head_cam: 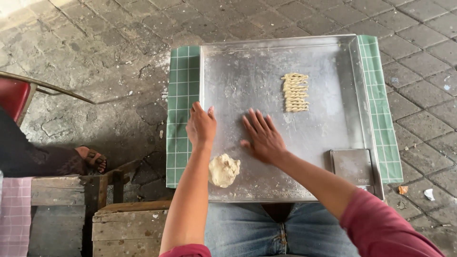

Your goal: Rolling small pieces of dough into thin ropes and folding them into decorative shapes on a metal tray.

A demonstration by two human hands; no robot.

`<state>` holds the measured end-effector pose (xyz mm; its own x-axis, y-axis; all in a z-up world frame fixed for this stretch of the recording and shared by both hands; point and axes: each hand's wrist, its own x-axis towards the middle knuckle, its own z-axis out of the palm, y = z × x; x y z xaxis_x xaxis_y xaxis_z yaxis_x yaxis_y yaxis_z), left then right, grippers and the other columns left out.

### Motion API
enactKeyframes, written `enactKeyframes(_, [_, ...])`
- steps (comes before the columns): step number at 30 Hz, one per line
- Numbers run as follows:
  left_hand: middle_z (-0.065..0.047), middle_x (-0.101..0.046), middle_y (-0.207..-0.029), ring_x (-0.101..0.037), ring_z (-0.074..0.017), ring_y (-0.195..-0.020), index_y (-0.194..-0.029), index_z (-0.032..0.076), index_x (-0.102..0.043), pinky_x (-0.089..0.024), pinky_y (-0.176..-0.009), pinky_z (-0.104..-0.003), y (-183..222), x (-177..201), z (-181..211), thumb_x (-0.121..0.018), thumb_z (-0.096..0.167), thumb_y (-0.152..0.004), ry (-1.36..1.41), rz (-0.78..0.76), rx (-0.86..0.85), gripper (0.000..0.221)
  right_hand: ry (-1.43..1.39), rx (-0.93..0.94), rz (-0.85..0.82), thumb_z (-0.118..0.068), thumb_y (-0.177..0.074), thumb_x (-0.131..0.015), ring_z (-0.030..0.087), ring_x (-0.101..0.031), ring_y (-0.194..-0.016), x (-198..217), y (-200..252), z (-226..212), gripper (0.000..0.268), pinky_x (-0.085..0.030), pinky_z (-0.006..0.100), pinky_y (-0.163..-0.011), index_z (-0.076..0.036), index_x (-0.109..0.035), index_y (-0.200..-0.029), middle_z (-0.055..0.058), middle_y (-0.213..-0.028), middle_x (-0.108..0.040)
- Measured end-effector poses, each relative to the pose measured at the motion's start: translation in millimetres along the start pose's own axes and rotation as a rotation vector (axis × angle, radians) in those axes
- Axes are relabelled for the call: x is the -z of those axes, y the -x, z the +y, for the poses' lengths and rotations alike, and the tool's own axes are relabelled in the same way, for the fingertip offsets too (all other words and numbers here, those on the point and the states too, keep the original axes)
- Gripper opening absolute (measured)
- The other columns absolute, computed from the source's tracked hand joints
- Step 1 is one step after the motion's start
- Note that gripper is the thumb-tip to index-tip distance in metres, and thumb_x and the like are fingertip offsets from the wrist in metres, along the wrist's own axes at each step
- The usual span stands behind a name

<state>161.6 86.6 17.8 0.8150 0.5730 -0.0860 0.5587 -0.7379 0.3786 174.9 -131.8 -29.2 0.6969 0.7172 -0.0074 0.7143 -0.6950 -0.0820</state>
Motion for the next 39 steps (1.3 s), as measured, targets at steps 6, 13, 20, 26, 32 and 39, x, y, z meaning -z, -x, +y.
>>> enactKeyframes(6, [-0.016, -0.065, -0.112, -0.075, -0.0393, -0.092, -0.122, 0.004, -0.046, -0.063, -0.075, -0.051, 3.7, 3.9, 4.6, -0.053, 0.036, -0.105, -0.044, 0.000, -0.020, 0.037, 0.019, 0.037, -0.086, -0.072, -0.101, -0.024, 0.031, -0.013, -0.158, -12.2, 79.9, -1.3, 0.084, -0.012, 0.049, -0.124, -0.016, -0.023, -0.164, 0.012, -0.172, -0.014])
enactKeyframes(13, [-0.016, -0.063, -0.111, -0.075, -0.0397, -0.092, -0.122, 0.002, -0.045, -0.063, -0.075, -0.052, 9.2, 12.8, 10.9, -0.047, 0.039, -0.107, -0.072, -0.033, -0.022, 0.040, -0.069, -0.071, -0.104, -0.073, -0.101, -0.015, 0.037, -0.015, -0.157, 13.0, -10.6, -2.6, 0.084, -0.008, 0.057, -0.124, -0.019, -0.021, -0.166, 0.016, -0.172, -0.014])
enactKeyframes(20, [-0.015, -0.063, -0.113, -0.074, -0.0405, -0.095, -0.123, 0.004, -0.046, -0.062, -0.078, -0.053, -0.9, 0.7, 3.6, -0.037, 0.046, -0.110, -0.014, -0.008, 0.009, 0.044, -0.022, -0.036, -0.068, -0.076, -0.098, -0.010, 0.034, -0.012, -0.159, 11.3, -10.6, -4.6, 0.089, -0.005, 0.054, -0.126, -0.018, -0.018, -0.166, 0.016, -0.173, -0.011])
enactKeyframes(26, [-0.016, -0.062, -0.115, -0.074, -0.0395, -0.096, -0.125, 0.004, -0.047, -0.062, -0.079, -0.053, 0.3, 2.5, 4.0, -0.038, 0.047, -0.109, 0.007, -0.016, 0.012, 0.047, 0.041, 0.049, -0.150, -0.071, -0.103, -0.011, 0.032, -0.010, -0.157, -3.1, 82.8, -11.0, 0.085, -0.006, 0.050, -0.124, -0.011, -0.020, -0.163, 0.016, -0.171, -0.011])
enactKeyframes(32, [-0.015, -0.061, -0.116, -0.074, -0.0388, -0.096, -0.127, 0.003, -0.047, -0.062, -0.078, -0.053, 2.7, 2.4, 6.1, -0.039, 0.047, -0.109, -0.012, -0.026, 0.011, 0.048, -0.023, -0.007, -0.122, -0.069, -0.103, -0.011, 0.034, -0.012, -0.157, 7.3, 32.9, -14.0, 0.084, -0.008, 0.052, -0.124, -0.011, -0.020, -0.164, 0.016, -0.172, -0.013])
enactKeyframes(39, [-0.015, -0.062, -0.115, -0.073, -0.0408, -0.098, -0.125, 0.004, -0.047, -0.060, -0.080, -0.055, -1.6, -6.3, 0.8, -0.040, 0.046, -0.109, -0.006, 0.015, -0.007, 0.046, -0.057, -0.089, -0.045, -0.071, -0.102, -0.021, 0.035, -0.015, -0.159, -2.3, -40.2, -2.9, 0.085, -0.010, 0.056, -0.126, -0.016, -0.019, -0.166, 0.016, -0.173, -0.014])
